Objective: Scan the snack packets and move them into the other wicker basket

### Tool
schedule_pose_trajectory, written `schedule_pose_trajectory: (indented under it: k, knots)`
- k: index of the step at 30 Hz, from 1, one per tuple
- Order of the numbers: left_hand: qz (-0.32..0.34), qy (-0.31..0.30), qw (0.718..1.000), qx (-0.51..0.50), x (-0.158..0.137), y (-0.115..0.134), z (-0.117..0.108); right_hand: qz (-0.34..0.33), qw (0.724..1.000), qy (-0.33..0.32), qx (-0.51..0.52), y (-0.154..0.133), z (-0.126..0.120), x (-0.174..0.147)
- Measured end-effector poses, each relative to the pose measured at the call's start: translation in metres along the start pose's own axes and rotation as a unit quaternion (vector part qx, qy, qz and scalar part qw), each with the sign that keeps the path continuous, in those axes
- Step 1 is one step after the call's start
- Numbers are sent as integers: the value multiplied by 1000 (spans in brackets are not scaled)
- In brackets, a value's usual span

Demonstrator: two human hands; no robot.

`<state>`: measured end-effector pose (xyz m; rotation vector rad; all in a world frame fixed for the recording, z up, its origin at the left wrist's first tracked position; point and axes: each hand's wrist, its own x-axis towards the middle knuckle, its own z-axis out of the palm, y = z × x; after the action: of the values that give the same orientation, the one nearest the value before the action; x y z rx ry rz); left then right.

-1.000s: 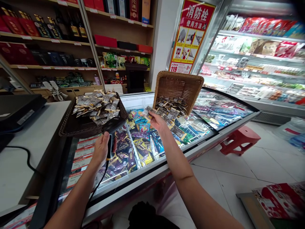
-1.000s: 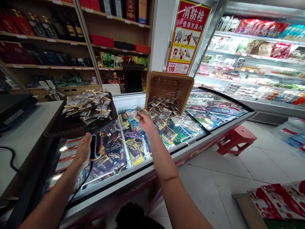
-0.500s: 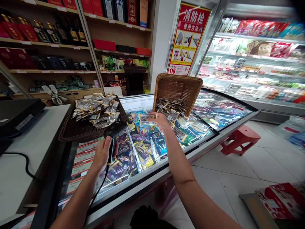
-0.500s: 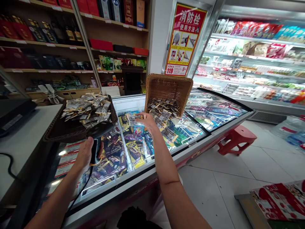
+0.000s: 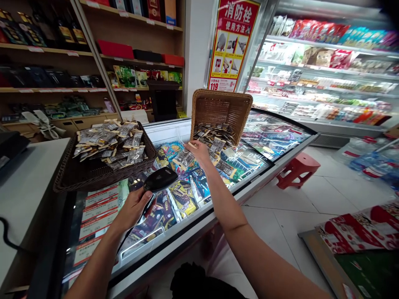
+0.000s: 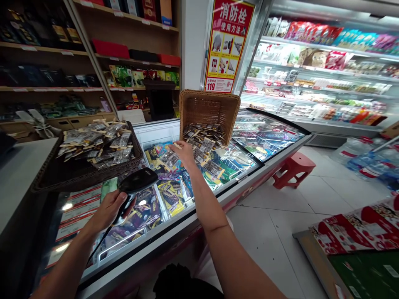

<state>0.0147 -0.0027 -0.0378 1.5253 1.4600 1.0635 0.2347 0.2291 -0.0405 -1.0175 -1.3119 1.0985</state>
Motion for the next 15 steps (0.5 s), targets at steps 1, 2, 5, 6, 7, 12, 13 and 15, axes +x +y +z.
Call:
schedule_pose_trajectory:
  k: [1, 2, 5, 6, 7, 12, 13, 15]
  knots:
    - [4, -2, 1000, 7, 0, 0, 0, 1, 1000, 3, -4, 0, 0, 0]
    - [8, -6, 1000, 14, 0, 1, -1, 3, 1000, 5, -7, 1, 0, 1]
    - [8, -27, 999, 34, 0, 4, -2, 12, 1000, 6, -13, 1, -1, 1]
    - [6, -31, 999, 39, -1, 6, -2, 15, 1000, 6, -14, 2, -1, 1]
    - [2, -31, 999, 44, -1, 8, -2, 18, 1000, 5, -16, 2, -1, 1]
    - [-13, -12, 1000, 24, 0, 6, 0, 29, 999, -1, -21, 4, 4, 1]
    - [-16, -6, 1000, 13, 0, 2, -1, 29, 999, 1, -23, 4, 5, 2]
    - [-23, 8, 1000, -8, 2, -9, -3, 22, 999, 28, -34, 3, 2, 7]
